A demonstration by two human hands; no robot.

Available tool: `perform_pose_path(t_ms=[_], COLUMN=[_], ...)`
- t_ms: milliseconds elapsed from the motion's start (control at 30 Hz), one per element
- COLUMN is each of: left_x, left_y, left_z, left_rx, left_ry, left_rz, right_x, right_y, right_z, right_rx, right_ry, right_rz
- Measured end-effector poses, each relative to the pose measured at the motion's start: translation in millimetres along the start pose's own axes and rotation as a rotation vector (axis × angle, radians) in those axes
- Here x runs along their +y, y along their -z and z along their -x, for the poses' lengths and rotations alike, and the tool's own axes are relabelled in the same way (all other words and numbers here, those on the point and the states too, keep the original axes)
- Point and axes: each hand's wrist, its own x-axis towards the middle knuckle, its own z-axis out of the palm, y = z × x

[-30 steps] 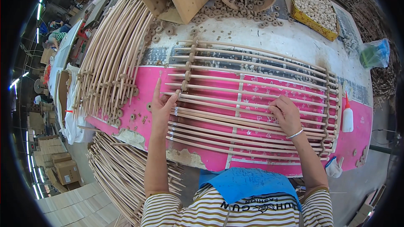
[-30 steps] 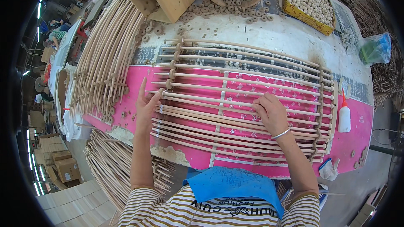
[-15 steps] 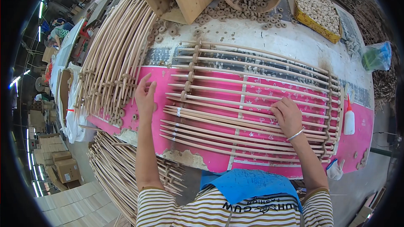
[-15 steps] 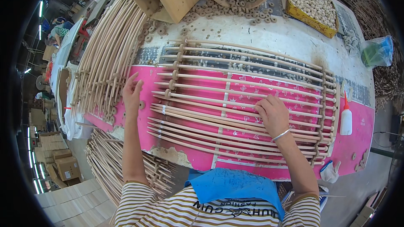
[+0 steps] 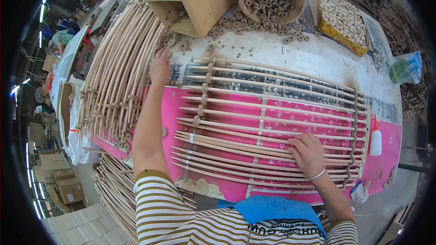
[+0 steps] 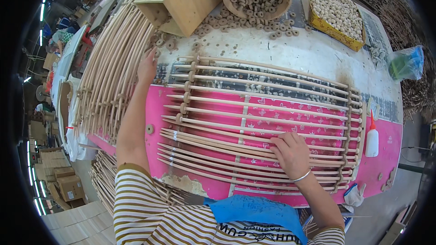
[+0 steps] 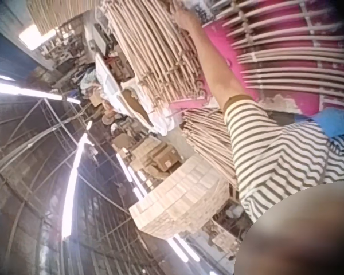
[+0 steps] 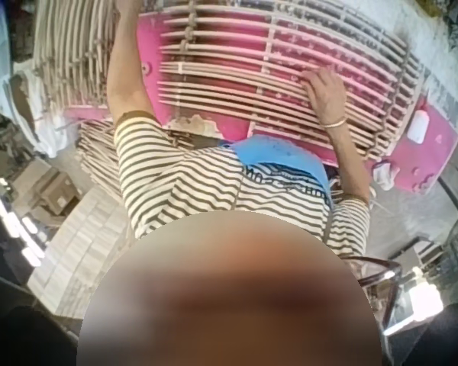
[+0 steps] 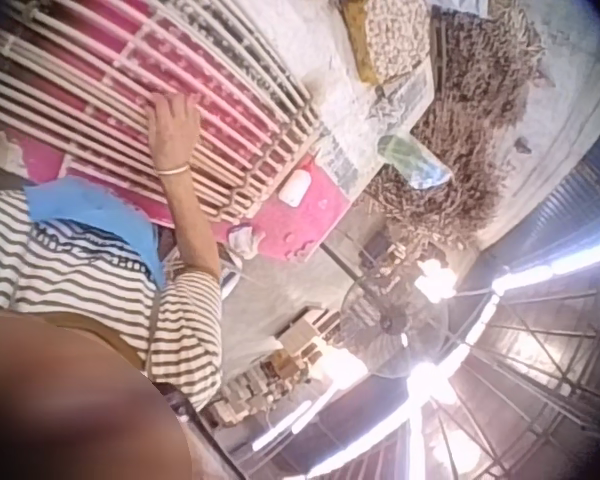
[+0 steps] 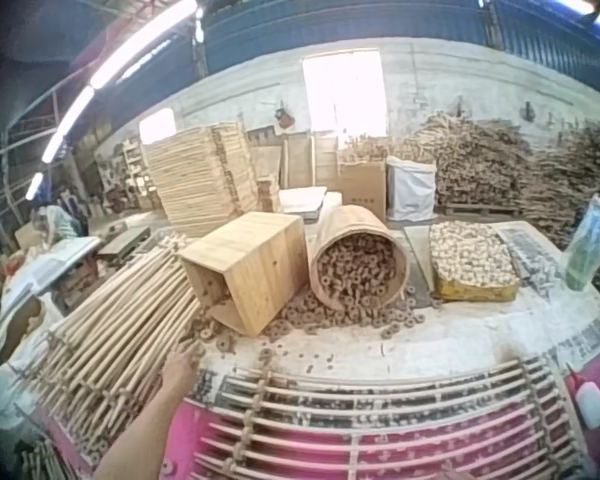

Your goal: Assembling wooden racks by applying glue to rods and fitting them into circular spacers and frames.

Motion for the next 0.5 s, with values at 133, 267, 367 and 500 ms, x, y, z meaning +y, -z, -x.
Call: perform_pose_path(t_ms=[133,267,367,500], left_x=[23.3,15.5,16.1,12.9], left_y=[-4.1,-4.5,10.5,46.7], left_z=[-14.4,-3.4,24.5,80.6], left_rx=[-0.011,0.021,0.039,-0.053], left_ry=[0.021,0.042,-0.002,0.130], left_rz=[-0.164,-0.125,-0.041,0.724], right_x=[2.5,2.0,4.9,6.5], right_y=[-3.4,-6.7,-7.0,-2.4], right_z=[-0.8,-3.9,-3.8,-4.7], right_rx=[-0.024,-0.050,-0.051,-0.057], right_ry=[-0.044,-0.053,-0.034,-0.011], right_rz=[0.047,0.075,0.057,-0.022])
